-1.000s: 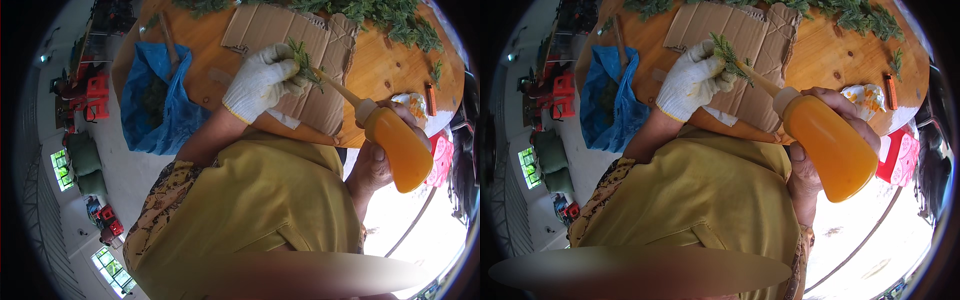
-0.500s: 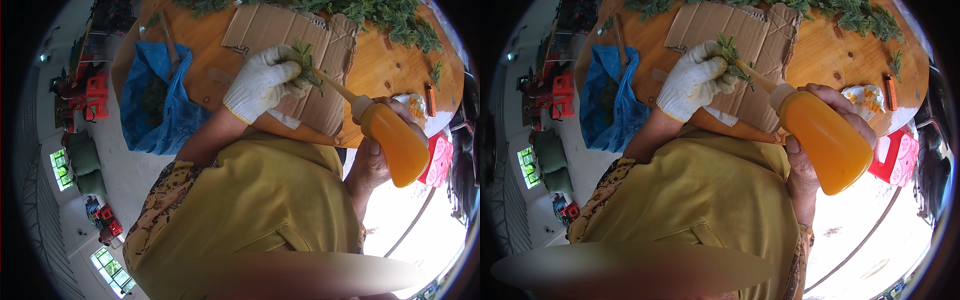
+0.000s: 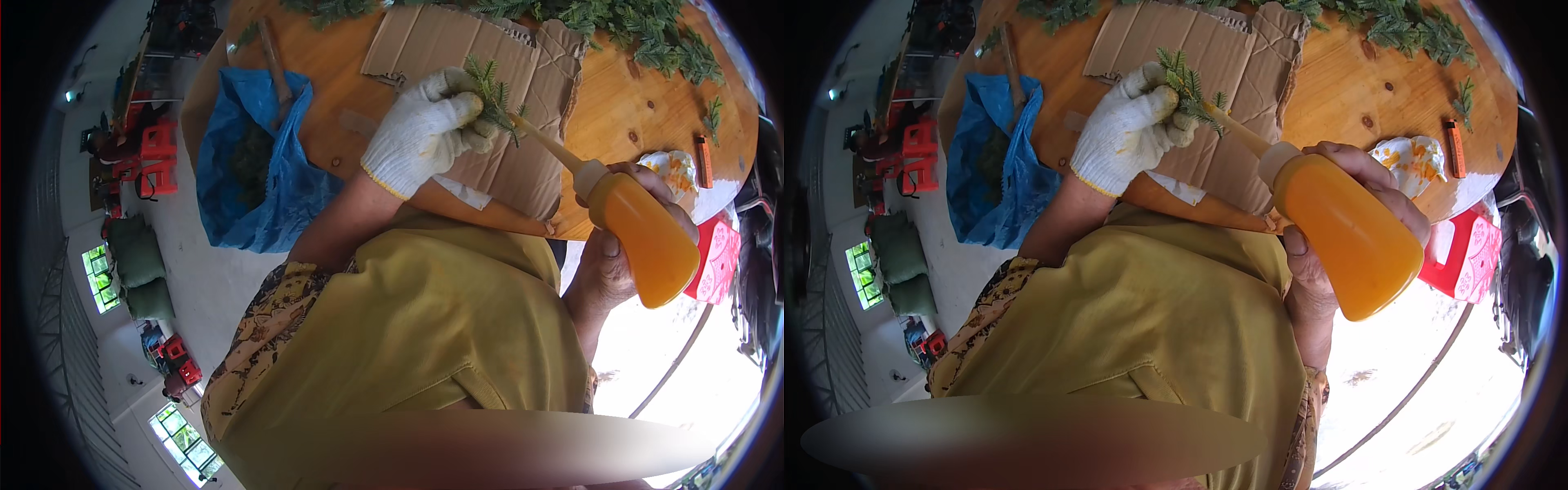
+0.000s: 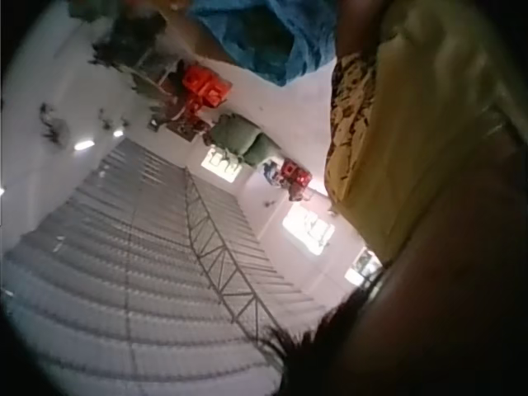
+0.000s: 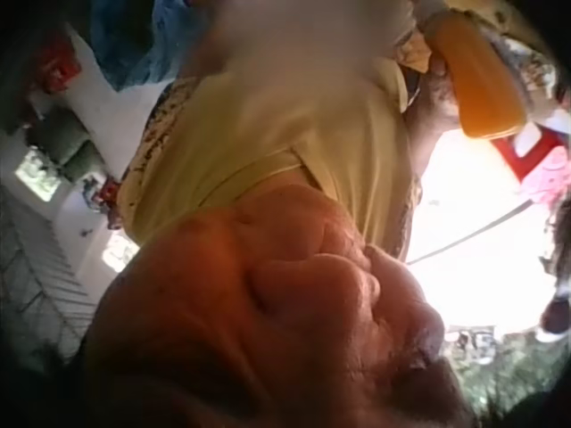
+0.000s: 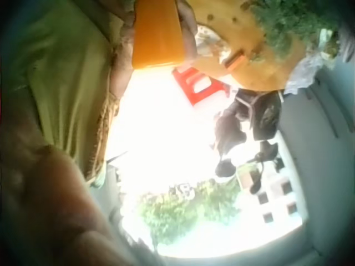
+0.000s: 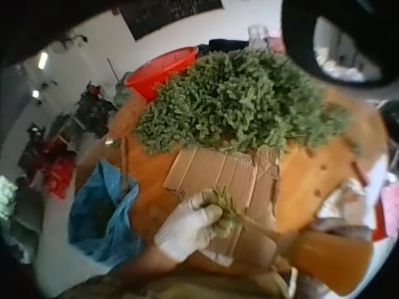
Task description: Applying a liquid substance from a squeeze bottle to small plant cuttings on a cardboard surface.
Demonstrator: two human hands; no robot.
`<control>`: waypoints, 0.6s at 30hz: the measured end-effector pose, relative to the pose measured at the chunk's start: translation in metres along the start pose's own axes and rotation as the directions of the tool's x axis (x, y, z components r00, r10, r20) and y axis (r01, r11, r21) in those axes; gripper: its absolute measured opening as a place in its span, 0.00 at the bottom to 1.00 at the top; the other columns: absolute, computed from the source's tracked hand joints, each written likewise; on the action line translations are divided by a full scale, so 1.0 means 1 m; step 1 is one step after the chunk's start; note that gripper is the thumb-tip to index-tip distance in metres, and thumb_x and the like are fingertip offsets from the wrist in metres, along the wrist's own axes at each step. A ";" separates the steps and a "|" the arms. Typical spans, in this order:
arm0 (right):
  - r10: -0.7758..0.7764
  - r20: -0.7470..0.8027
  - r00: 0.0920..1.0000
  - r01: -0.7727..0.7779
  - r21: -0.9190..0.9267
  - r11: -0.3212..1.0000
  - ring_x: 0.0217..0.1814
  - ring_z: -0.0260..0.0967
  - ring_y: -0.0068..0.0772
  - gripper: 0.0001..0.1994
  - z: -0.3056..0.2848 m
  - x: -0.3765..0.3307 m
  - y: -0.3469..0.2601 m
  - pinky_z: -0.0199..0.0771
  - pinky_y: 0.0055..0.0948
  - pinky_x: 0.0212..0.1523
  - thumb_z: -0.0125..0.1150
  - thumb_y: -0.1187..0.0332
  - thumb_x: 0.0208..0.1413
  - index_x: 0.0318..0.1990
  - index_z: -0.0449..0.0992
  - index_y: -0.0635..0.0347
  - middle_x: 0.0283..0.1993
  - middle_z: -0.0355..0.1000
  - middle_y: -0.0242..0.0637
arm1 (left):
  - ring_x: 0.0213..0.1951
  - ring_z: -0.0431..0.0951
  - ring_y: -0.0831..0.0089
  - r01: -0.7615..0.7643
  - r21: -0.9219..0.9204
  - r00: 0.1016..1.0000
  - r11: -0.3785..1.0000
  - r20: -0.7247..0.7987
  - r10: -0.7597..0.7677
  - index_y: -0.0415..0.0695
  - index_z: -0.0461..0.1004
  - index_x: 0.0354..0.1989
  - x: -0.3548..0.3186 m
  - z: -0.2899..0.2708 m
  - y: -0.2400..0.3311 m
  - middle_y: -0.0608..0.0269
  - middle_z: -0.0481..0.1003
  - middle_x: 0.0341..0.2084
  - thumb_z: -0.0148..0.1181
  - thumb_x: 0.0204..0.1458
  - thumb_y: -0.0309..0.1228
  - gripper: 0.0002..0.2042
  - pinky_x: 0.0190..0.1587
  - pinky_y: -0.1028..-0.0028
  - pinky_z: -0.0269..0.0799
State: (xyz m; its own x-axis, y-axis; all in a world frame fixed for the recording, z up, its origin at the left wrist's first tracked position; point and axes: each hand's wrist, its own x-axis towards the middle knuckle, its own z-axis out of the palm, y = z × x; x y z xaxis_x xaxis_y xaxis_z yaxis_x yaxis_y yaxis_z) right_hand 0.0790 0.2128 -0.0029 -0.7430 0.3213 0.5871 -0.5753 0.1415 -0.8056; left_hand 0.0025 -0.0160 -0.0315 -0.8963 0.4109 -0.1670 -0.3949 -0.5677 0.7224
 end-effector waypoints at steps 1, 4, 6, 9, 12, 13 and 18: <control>0.001 -0.001 1.000 -0.001 -0.001 1.000 0.33 0.75 0.38 0.29 0.001 0.000 -0.002 0.81 0.32 0.32 0.75 0.51 0.43 0.38 0.71 0.70 0.39 0.74 0.50 | 0.31 0.79 0.66 -0.001 0.008 1.000 1.000 -0.010 0.001 0.41 0.72 0.42 0.000 0.001 0.000 0.56 0.77 0.32 0.54 0.56 0.23 0.06 0.30 0.71 0.79; 0.067 -0.046 0.997 -0.068 0.000 0.998 0.40 0.77 0.43 0.29 0.003 0.000 -0.007 0.79 0.37 0.42 0.76 0.48 0.41 0.32 0.70 0.67 0.38 0.75 0.50 | 0.31 0.79 0.67 0.000 0.010 1.000 1.000 -0.017 0.000 0.41 0.72 0.42 0.000 0.000 0.001 0.56 0.77 0.31 0.54 0.57 0.24 0.06 0.30 0.72 0.78; 0.051 -0.038 0.998 -0.051 0.017 0.999 0.40 0.77 0.42 0.28 0.001 0.000 -0.006 0.79 0.37 0.43 0.75 0.49 0.41 0.32 0.70 0.67 0.38 0.75 0.50 | 0.31 0.78 0.67 0.001 0.002 1.000 1.000 -0.015 -0.001 0.42 0.72 0.42 -0.001 -0.001 0.001 0.57 0.76 0.31 0.54 0.57 0.24 0.06 0.30 0.72 0.77; 0.015 -0.015 1.000 -0.014 0.049 0.999 0.40 0.77 0.42 0.28 -0.001 0.000 -0.002 0.79 0.37 0.43 0.76 0.50 0.42 0.32 0.70 0.67 0.38 0.75 0.51 | 0.30 0.78 0.67 -0.004 0.012 0.999 1.000 -0.041 0.005 0.43 0.73 0.42 -0.001 0.000 0.001 0.58 0.76 0.32 0.54 0.57 0.24 0.06 0.31 0.70 0.77; 0.029 -0.009 1.000 -0.029 0.050 0.998 0.40 0.77 0.42 0.27 -0.004 -0.002 -0.001 0.79 0.37 0.43 0.76 0.50 0.41 0.32 0.70 0.67 0.38 0.75 0.51 | 0.31 0.78 0.66 -0.003 -0.044 0.997 0.999 -0.077 0.000 0.45 0.73 0.43 -0.001 0.000 0.001 0.59 0.76 0.32 0.53 0.57 0.23 0.07 0.31 0.68 0.76; 0.030 -0.009 0.999 -0.030 0.051 0.998 0.40 0.77 0.42 0.27 -0.004 -0.002 0.000 0.79 0.37 0.43 0.76 0.50 0.41 0.32 0.70 0.67 0.38 0.75 0.51 | 0.30 0.79 0.66 -0.021 -0.070 0.996 0.997 -0.086 0.015 0.43 0.72 0.42 -0.001 0.002 0.001 0.58 0.77 0.33 0.52 0.57 0.22 0.07 0.30 0.70 0.78; 0.050 0.009 0.999 -0.050 0.041 0.998 0.41 0.76 0.43 0.27 -0.005 -0.004 0.000 0.79 0.37 0.43 0.75 0.51 0.42 0.33 0.70 0.67 0.39 0.74 0.52 | 0.30 0.81 0.66 -0.034 -0.088 0.996 0.996 -0.081 0.026 0.40 0.72 0.42 -0.001 -0.001 0.000 0.57 0.78 0.33 0.51 0.56 0.21 0.07 0.29 0.71 0.79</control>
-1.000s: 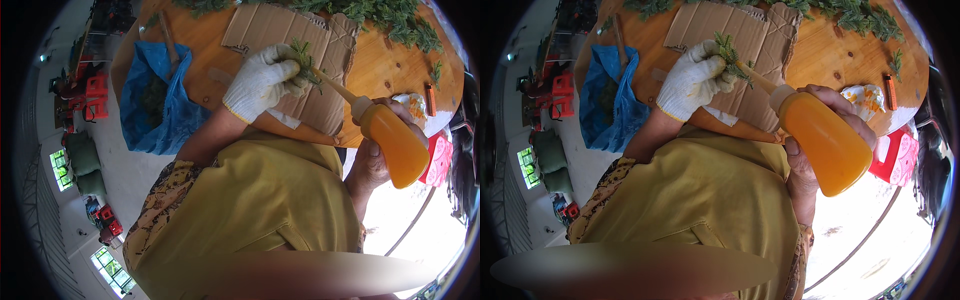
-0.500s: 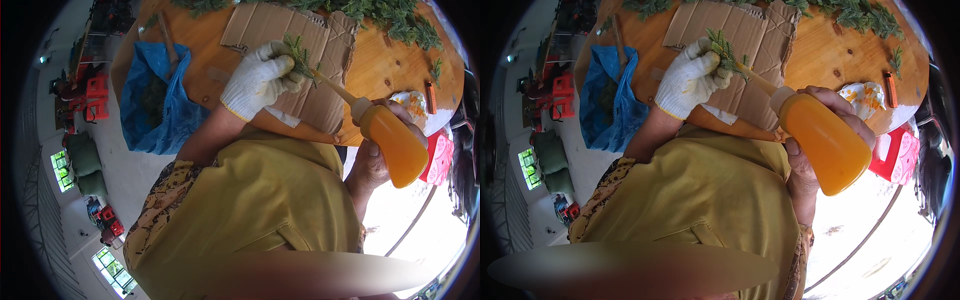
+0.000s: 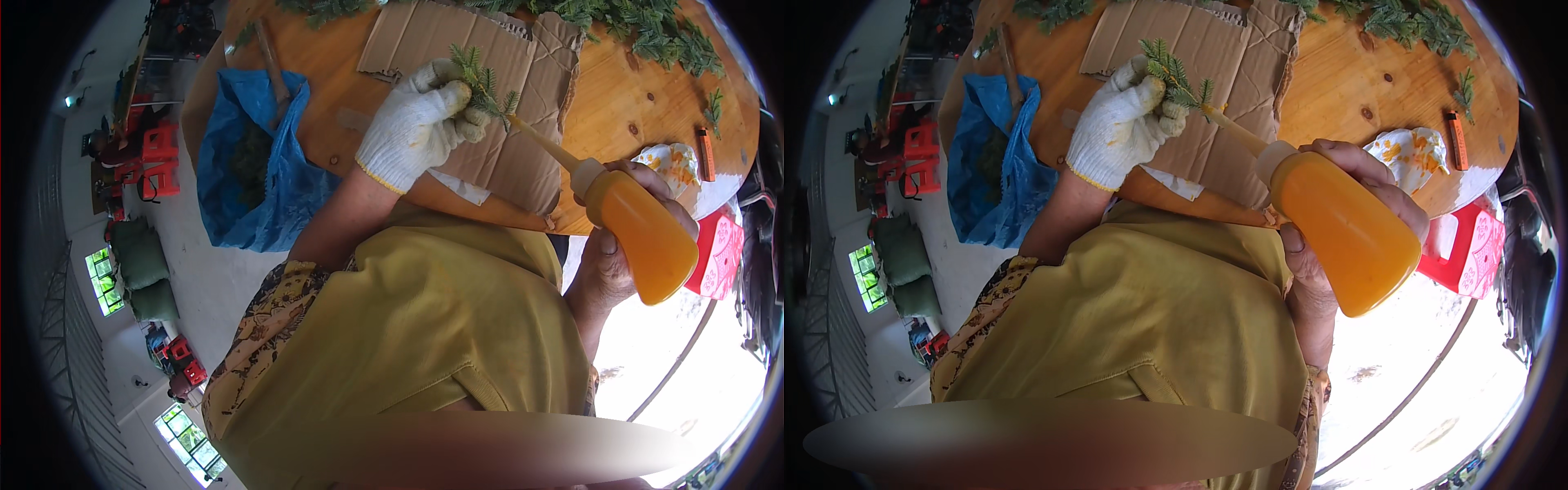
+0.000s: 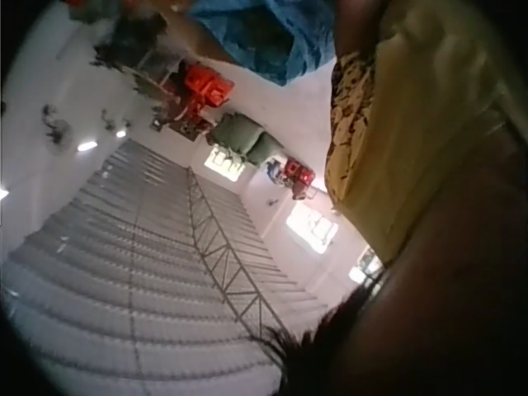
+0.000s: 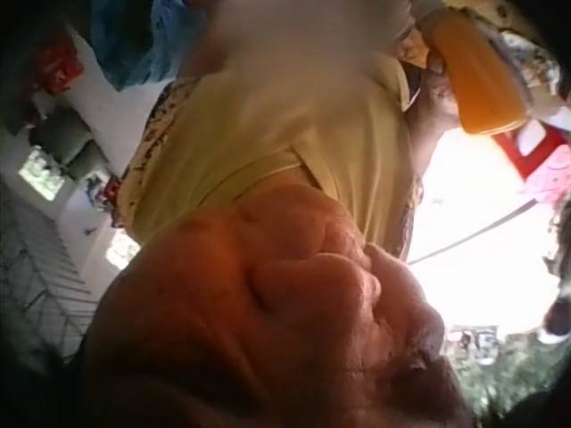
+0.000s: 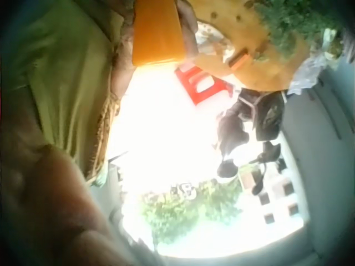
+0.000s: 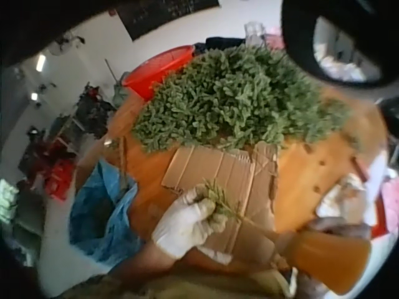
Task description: Applying a liquid substance from a squeeze bottle to small plant cuttings on a cardboard surface.
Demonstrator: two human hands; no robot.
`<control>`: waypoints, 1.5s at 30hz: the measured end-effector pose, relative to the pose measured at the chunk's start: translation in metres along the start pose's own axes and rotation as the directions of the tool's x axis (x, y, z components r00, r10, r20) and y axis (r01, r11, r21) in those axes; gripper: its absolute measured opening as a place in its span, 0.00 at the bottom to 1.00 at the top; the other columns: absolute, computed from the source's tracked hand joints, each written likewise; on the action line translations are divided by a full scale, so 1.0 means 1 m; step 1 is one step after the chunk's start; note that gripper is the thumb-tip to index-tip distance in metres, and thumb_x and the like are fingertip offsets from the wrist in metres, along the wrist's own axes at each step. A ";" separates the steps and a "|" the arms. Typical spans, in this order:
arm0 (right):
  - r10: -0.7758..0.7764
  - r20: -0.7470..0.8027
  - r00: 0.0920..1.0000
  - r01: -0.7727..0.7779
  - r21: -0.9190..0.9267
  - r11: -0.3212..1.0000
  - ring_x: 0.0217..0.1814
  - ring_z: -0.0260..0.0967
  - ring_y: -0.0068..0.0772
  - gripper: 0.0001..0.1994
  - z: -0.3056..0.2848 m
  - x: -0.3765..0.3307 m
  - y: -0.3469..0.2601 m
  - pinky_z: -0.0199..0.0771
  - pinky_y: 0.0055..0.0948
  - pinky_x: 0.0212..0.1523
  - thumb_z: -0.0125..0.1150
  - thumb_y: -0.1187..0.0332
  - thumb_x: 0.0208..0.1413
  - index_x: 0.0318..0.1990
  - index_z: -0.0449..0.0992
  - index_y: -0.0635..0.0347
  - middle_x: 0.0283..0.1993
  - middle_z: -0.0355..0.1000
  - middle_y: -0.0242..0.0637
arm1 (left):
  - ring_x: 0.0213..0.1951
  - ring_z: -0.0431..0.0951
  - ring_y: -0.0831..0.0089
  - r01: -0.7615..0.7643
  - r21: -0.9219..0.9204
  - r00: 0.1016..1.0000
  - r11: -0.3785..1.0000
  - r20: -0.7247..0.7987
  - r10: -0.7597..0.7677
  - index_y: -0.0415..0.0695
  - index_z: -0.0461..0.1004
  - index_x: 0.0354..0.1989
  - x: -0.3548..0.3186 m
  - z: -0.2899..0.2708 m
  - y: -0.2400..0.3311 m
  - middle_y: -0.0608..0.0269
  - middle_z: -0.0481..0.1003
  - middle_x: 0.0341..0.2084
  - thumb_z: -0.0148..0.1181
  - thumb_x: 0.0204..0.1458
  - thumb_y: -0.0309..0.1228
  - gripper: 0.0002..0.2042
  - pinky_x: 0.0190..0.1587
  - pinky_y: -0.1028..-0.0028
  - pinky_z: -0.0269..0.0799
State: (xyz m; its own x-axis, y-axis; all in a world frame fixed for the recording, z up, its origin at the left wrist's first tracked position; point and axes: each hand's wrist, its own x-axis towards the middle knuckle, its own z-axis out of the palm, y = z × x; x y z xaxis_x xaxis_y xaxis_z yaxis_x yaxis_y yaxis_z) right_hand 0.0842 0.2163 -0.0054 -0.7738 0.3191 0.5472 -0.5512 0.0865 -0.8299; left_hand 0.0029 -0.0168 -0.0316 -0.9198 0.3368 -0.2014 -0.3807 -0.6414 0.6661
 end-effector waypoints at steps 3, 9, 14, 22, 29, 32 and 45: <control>-0.005 0.003 1.000 0.005 -0.031 1.000 0.40 0.76 0.42 0.28 0.000 0.000 0.000 0.79 0.36 0.42 0.75 0.50 0.41 0.33 0.69 0.67 0.38 0.74 0.52 | 0.30 0.81 0.66 -0.012 -0.026 1.000 1.000 0.002 0.012 0.40 0.72 0.41 0.000 0.001 0.000 0.56 0.78 0.33 0.51 0.56 0.21 0.07 0.29 0.71 0.79; 0.080 -0.002 0.997 -0.079 0.147 0.986 0.49 0.71 0.48 0.28 -0.019 -0.007 -0.001 0.69 0.46 0.54 0.73 0.53 0.43 0.46 0.67 0.57 0.46 0.72 0.47 | 0.30 0.78 0.68 0.000 0.231 0.997 0.973 0.075 -0.018 0.40 0.72 0.43 -0.004 0.008 0.012 0.56 0.76 0.34 0.53 0.55 0.21 0.08 0.30 0.70 0.76; 0.172 -0.199 0.965 -0.115 0.272 0.956 0.45 0.73 0.47 0.31 -0.023 -0.007 0.001 0.71 0.47 0.53 0.75 0.50 0.40 0.45 0.65 0.58 0.42 0.72 0.48 | 0.31 0.78 0.69 -0.107 0.548 0.990 0.829 0.136 0.038 0.38 0.73 0.42 -0.007 0.015 0.018 0.56 0.77 0.35 0.49 0.53 0.17 0.10 0.32 0.71 0.76; 0.200 -0.226 0.953 -0.125 0.307 0.944 0.47 0.72 0.47 0.31 -0.023 -0.007 0.002 0.69 0.48 0.55 0.75 0.50 0.40 0.45 0.65 0.58 0.42 0.72 0.47 | 0.31 0.78 0.69 -0.112 0.629 0.993 0.769 0.102 0.061 0.37 0.73 0.42 -0.012 0.024 0.020 0.56 0.77 0.32 0.48 0.53 0.14 0.11 0.33 0.72 0.76; 0.071 -0.174 0.982 -0.036 0.193 0.981 0.36 0.74 0.46 0.33 -0.003 0.004 -0.009 0.77 0.42 0.42 0.76 0.47 0.39 0.40 0.64 0.62 0.38 0.73 0.51 | 0.32 0.79 0.71 -0.089 0.641 0.994 0.763 0.107 0.025 0.35 0.72 0.41 -0.013 0.027 0.018 0.57 0.76 0.31 0.49 0.53 0.15 0.09 0.34 0.74 0.77; 0.006 -0.181 0.983 0.019 0.139 0.990 0.34 0.74 0.45 0.32 0.010 0.006 -0.016 0.79 0.40 0.39 0.76 0.48 0.39 0.36 0.65 0.64 0.37 0.73 0.52 | 0.32 0.79 0.71 -0.073 0.657 0.996 0.751 0.093 0.016 0.34 0.72 0.42 -0.015 0.029 0.016 0.57 0.76 0.31 0.48 0.54 0.15 0.09 0.34 0.74 0.77; -0.012 -0.174 0.985 0.029 0.093 0.995 0.35 0.75 0.48 0.31 0.014 0.005 -0.013 0.79 0.41 0.40 0.76 0.48 0.40 0.33 0.64 0.66 0.38 0.73 0.54 | 0.30 0.77 0.73 -0.050 0.664 0.996 0.746 0.087 -0.010 0.36 0.71 0.40 -0.012 0.023 0.013 0.56 0.77 0.31 0.48 0.54 0.15 0.08 0.34 0.74 0.76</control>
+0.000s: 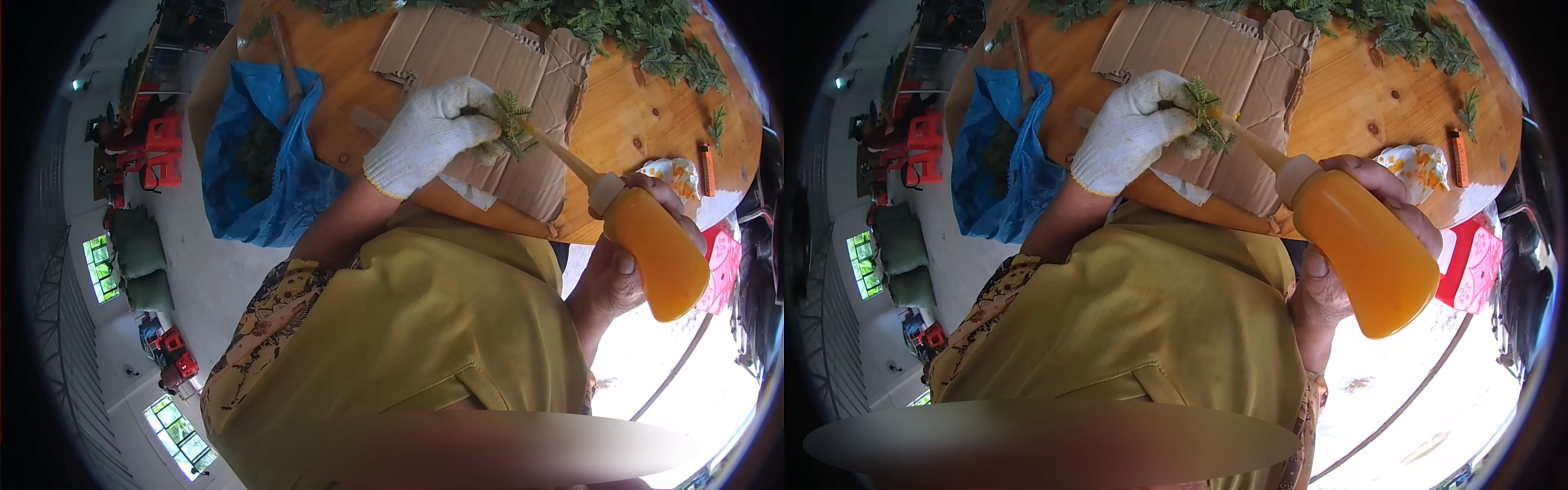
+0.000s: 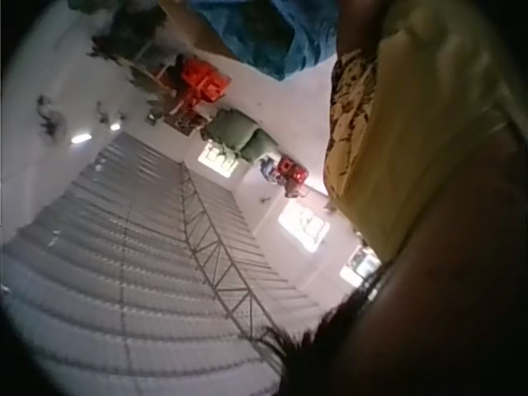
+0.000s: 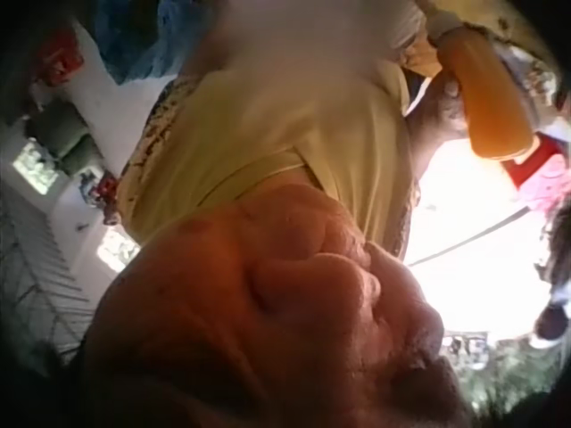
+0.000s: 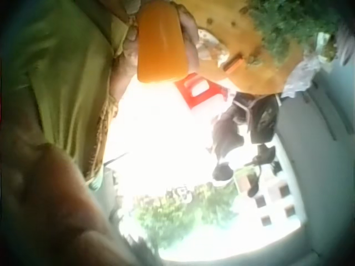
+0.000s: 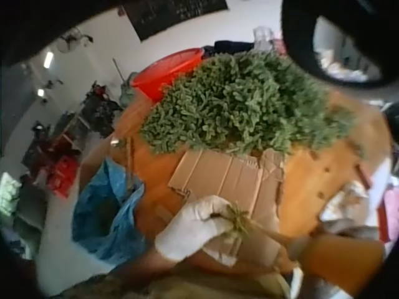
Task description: Applying a liquid substance from a squeeze bottle to small plant cuttings on a cardboard surface.
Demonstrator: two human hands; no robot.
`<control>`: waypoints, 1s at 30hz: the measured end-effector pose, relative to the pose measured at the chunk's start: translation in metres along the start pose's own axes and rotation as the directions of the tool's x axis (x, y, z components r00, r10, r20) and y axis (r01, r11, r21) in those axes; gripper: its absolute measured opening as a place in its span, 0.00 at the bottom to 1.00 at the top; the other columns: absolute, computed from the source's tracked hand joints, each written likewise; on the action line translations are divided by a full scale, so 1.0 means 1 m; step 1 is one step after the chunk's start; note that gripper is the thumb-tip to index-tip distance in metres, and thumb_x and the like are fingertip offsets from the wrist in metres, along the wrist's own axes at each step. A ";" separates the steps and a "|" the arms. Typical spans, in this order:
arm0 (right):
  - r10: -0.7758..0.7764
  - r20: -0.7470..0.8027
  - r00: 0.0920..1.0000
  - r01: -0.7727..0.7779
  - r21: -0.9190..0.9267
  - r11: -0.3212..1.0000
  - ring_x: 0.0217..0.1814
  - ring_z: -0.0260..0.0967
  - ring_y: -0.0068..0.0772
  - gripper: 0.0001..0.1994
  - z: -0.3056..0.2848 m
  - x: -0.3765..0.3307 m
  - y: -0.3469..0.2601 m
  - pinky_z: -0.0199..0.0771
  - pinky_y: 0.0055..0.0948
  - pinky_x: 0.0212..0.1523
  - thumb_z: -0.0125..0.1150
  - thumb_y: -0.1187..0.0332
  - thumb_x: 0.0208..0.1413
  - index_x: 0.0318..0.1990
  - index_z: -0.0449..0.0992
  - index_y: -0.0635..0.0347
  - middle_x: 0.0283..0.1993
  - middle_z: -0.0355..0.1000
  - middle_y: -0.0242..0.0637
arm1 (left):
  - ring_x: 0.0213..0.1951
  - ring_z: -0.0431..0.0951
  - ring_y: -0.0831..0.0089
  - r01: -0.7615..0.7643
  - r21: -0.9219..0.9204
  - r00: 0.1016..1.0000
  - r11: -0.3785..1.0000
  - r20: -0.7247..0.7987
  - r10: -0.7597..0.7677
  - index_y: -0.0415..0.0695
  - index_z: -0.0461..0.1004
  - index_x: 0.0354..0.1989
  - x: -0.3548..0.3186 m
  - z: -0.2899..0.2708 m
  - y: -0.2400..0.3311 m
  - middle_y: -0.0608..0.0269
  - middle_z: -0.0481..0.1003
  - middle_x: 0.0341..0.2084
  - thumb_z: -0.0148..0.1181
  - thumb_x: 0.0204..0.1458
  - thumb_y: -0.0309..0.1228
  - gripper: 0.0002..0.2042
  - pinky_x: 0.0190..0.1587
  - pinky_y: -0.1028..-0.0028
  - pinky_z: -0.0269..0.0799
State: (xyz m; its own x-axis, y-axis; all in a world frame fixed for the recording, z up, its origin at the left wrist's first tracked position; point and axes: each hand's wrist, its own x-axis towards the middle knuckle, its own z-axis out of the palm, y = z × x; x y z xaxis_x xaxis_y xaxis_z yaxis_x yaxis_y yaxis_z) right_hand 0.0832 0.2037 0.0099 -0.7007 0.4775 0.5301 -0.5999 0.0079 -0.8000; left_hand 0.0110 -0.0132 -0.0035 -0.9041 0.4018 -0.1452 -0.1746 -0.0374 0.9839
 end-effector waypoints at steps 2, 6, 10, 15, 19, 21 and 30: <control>0.063 0.135 0.989 -0.061 -0.013 0.998 0.47 0.73 0.49 0.31 -0.011 -0.002 0.002 0.71 0.48 0.54 0.74 0.50 0.42 0.44 0.63 0.60 0.45 0.72 0.50 | 0.30 0.78 0.72 0.008 -0.011 1.000 1.000 -0.010 -0.008 0.36 0.71 0.40 -0.001 0.000 0.001 0.56 0.77 0.31 0.49 0.54 0.15 0.07 0.34 0.74 0.76; 0.076 0.130 0.989 -0.075 -0.017 0.997 0.46 0.73 0.49 0.32 -0.016 -0.003 0.002 0.71 0.48 0.54 0.75 0.50 0.41 0.43 0.63 0.61 0.44 0.72 0.49 | 0.30 0.78 0.76 0.010 -0.091 1.000 0.996 -0.012 -0.011 0.36 0.73 0.35 0.002 -0.001 -0.002 0.61 0.76 0.29 0.54 0.54 0.19 0.03 0.32 0.77 0.78; 0.069 0.167 0.984 -0.067 -0.018 0.998 0.46 0.73 0.49 0.31 -0.016 -0.003 0.003 0.71 0.48 0.54 0.76 0.51 0.41 0.43 0.65 0.61 0.44 0.72 0.49 | 0.30 0.78 0.72 0.014 -0.057 1.000 0.998 0.001 -0.014 0.36 0.71 0.39 0.002 -0.002 -0.003 0.56 0.77 0.31 0.50 0.54 0.15 0.07 0.34 0.74 0.77; 0.074 0.167 0.983 -0.090 0.094 0.992 0.50 0.71 0.48 0.29 -0.008 -0.004 0.004 0.72 0.45 0.54 0.74 0.52 0.43 0.45 0.68 0.62 0.47 0.71 0.49 | 0.30 0.78 0.72 -0.012 -0.023 0.999 1.000 -0.053 0.011 0.36 0.71 0.40 -0.009 -0.007 0.003 0.56 0.77 0.30 0.50 0.53 0.15 0.07 0.34 0.74 0.76; 0.217 -0.023 0.976 -0.200 0.299 0.933 0.52 0.69 0.42 0.30 -0.039 -0.004 0.026 0.77 0.30 0.40 0.68 0.48 0.46 0.47 0.70 0.65 0.52 0.70 0.45 | 0.28 0.78 0.76 -0.110 -0.040 0.973 0.993 -0.208 0.099 0.36 0.73 0.37 -0.032 -0.036 0.041 0.61 0.76 0.28 0.54 0.53 0.19 0.04 0.30 0.78 0.76; 0.281 -0.083 0.956 -0.244 0.306 0.920 0.52 0.69 0.40 0.32 -0.050 -0.003 0.025 0.77 0.27 0.39 0.69 0.49 0.45 0.50 0.71 0.67 0.53 0.70 0.45 | 0.28 0.78 0.76 -0.218 0.096 0.914 0.971 -0.329 0.238 0.36 0.73 0.40 -0.050 -0.078 0.061 0.60 0.77 0.29 0.54 0.54 0.21 0.06 0.30 0.78 0.75; 0.325 -0.066 0.943 -0.291 0.305 0.907 0.52 0.69 0.41 0.33 -0.034 0.004 0.036 0.76 0.25 0.35 0.69 0.54 0.46 0.53 0.69 0.73 0.53 0.69 0.48 | 0.39 0.79 0.58 0.703 0.702 0.637 0.114 -0.693 0.337 0.41 0.78 0.42 -0.174 -0.233 0.063 0.50 0.79 0.34 0.58 0.51 0.41 0.17 0.43 0.64 0.72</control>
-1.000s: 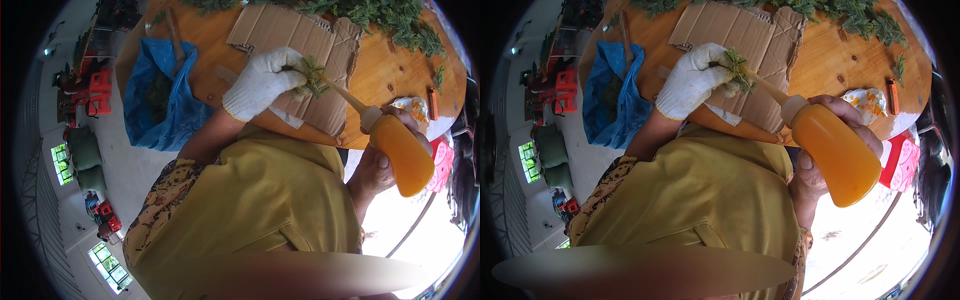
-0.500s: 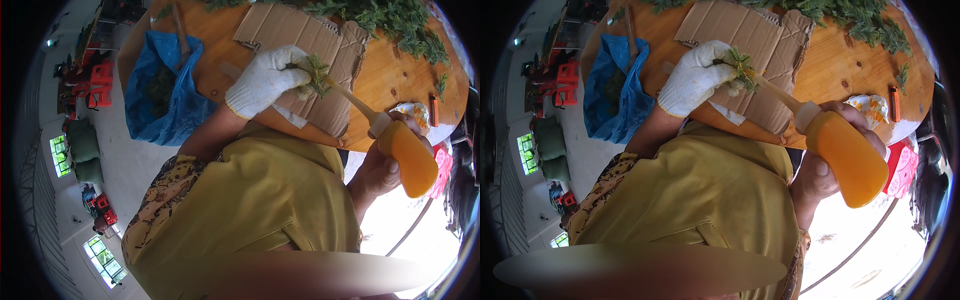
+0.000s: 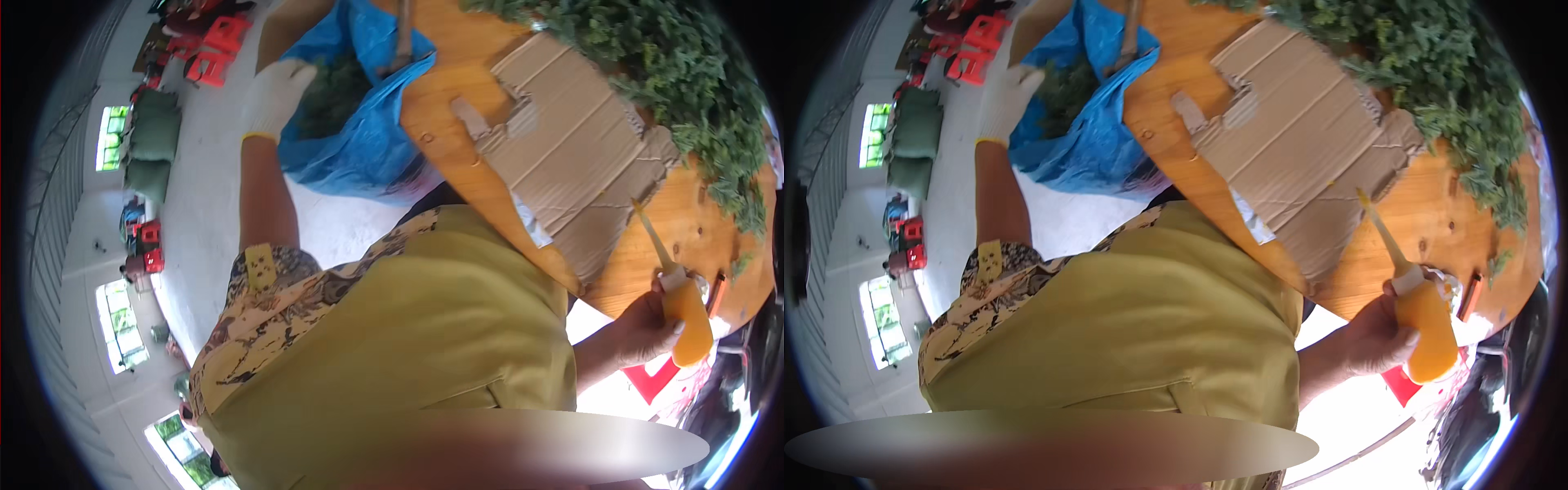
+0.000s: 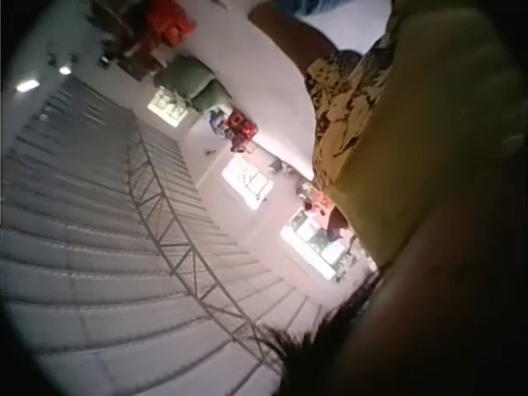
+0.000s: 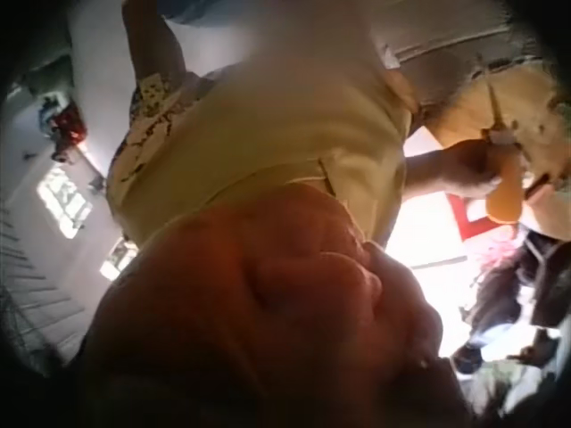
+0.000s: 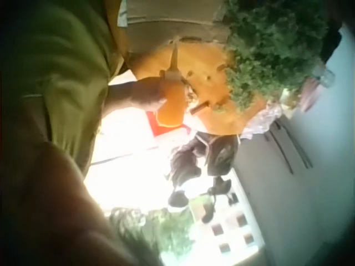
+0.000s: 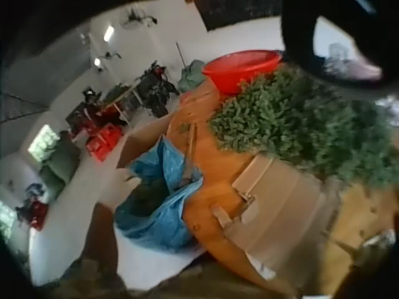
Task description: Applying a liquid substance from a squeeze bottle to small plant cuttings on a cardboard surface.
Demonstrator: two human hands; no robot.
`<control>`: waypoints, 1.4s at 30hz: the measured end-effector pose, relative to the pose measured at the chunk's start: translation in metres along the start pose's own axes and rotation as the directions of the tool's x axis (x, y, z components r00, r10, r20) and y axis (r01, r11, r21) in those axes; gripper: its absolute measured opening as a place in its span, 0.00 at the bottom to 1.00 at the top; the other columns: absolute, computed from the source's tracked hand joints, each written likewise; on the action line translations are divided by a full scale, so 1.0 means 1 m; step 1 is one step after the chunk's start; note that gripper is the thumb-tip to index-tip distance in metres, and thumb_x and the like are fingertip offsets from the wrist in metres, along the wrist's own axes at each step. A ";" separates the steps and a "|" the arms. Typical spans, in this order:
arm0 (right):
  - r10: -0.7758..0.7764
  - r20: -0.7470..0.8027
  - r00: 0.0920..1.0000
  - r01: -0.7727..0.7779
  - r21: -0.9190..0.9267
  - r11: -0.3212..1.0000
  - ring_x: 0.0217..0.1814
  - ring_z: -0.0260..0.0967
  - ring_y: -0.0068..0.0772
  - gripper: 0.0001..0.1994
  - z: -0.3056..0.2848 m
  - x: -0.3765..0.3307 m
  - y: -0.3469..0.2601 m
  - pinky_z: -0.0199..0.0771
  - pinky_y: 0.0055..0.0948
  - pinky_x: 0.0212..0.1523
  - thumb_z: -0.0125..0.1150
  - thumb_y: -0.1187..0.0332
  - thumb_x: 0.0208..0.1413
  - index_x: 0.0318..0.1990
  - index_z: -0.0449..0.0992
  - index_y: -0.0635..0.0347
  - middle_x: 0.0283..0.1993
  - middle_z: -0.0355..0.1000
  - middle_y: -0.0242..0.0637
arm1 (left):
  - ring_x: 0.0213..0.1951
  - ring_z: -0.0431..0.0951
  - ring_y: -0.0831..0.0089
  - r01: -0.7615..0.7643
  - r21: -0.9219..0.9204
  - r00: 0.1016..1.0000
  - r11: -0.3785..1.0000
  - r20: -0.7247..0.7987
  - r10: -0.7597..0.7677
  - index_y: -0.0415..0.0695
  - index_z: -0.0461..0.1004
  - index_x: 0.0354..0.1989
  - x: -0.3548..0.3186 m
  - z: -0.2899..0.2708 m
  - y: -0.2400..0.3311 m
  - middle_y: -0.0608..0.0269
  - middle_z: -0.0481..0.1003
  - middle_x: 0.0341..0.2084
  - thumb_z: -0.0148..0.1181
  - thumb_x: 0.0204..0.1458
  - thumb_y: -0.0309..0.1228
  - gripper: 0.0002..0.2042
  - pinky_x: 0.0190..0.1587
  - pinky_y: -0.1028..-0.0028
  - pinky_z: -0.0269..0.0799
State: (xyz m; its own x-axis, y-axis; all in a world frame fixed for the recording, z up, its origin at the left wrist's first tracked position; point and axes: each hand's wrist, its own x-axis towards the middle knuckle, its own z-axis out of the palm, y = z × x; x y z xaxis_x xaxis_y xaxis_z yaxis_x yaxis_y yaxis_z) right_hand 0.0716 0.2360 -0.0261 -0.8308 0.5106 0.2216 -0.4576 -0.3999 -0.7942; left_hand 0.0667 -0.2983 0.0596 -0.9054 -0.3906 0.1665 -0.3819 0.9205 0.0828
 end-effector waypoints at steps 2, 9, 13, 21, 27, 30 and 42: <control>0.030 0.068 0.997 -0.034 0.047 0.998 0.54 0.68 0.42 0.31 -0.009 0.003 0.008 0.81 0.27 0.35 0.69 0.55 0.47 0.53 0.70 0.71 0.52 0.68 0.50 | 0.45 0.75 0.52 -0.016 0.093 0.994 0.996 0.113 0.005 0.42 0.78 0.43 -0.005 0.004 -0.003 0.50 0.78 0.37 0.57 0.51 0.45 0.19 0.50 0.61 0.69; 0.043 0.013 0.999 -0.043 -0.001 0.999 0.50 0.67 0.42 0.32 -0.005 -0.003 0.002 0.78 0.31 0.31 0.71 0.55 0.45 0.54 0.68 0.63 0.49 0.68 0.47 | 0.43 0.76 0.59 -0.583 -0.121 0.802 0.803 -0.242 0.546 0.42 0.77 0.40 0.031 0.008 0.129 0.55 0.77 0.40 0.55 0.53 0.31 0.10 0.47 0.67 0.71; 0.029 -0.015 0.999 -0.029 -0.014 0.999 0.47 0.69 0.41 0.32 -0.003 -0.005 0.000 0.78 0.32 0.31 0.71 0.56 0.45 0.53 0.66 0.63 0.49 0.69 0.47 | 0.42 0.77 0.58 -0.749 -0.280 0.653 0.600 -0.163 0.739 0.43 0.77 0.41 0.038 0.032 0.251 0.54 0.78 0.38 0.55 0.53 0.34 0.11 0.44 0.67 0.72; -0.007 -0.053 0.999 0.009 0.029 1.000 0.47 0.69 0.42 0.30 -0.007 -0.006 -0.007 0.81 0.35 0.29 0.71 0.60 0.45 0.53 0.65 0.64 0.49 0.69 0.51 | 0.43 0.77 0.53 -0.644 -0.226 0.730 0.731 0.103 0.676 0.51 0.74 0.49 0.050 0.089 0.359 0.53 0.78 0.41 0.52 0.52 0.44 0.18 0.45 0.58 0.72; -0.004 -0.046 0.999 0.005 0.033 0.999 0.48 0.69 0.43 0.30 -0.018 -0.003 -0.006 0.81 0.35 0.30 0.71 0.59 0.46 0.53 0.64 0.64 0.49 0.68 0.53 | 0.39 0.79 0.62 -0.831 -0.173 0.554 0.529 -0.163 0.817 0.46 0.78 0.37 0.039 0.083 0.325 0.60 0.78 0.39 0.54 0.54 0.31 0.08 0.40 0.69 0.75; 0.014 -0.044 0.999 -0.012 0.048 0.999 0.47 0.69 0.43 0.30 -0.019 -0.002 -0.006 0.81 0.34 0.31 0.70 0.59 0.46 0.53 0.64 0.64 0.49 0.68 0.53 | 0.39 0.79 0.64 -0.818 -0.380 0.541 0.431 -0.256 0.801 0.44 0.78 0.37 0.028 0.071 0.298 0.61 0.78 0.39 0.58 0.51 0.25 0.07 0.41 0.73 0.75; -0.045 0.032 0.998 0.046 -0.043 0.998 0.45 0.69 0.45 0.31 0.016 -0.009 -0.007 0.81 0.37 0.31 0.71 0.56 0.45 0.52 0.64 0.63 0.47 0.69 0.52 | 0.36 0.78 0.78 0.032 -0.971 0.836 0.238 0.156 0.525 0.36 0.75 0.46 -0.027 0.067 0.284 0.60 0.77 0.36 0.59 0.53 0.21 0.11 0.36 0.79 0.76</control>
State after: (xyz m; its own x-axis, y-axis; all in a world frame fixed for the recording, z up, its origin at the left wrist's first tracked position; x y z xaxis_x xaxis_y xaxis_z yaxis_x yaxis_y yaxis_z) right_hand 0.0772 0.2223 -0.0136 -0.8192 0.5031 0.2753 -0.4814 -0.3423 -0.8069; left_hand -0.0301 -0.0252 0.0133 -0.9869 0.1587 0.0294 0.0606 0.1955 0.9788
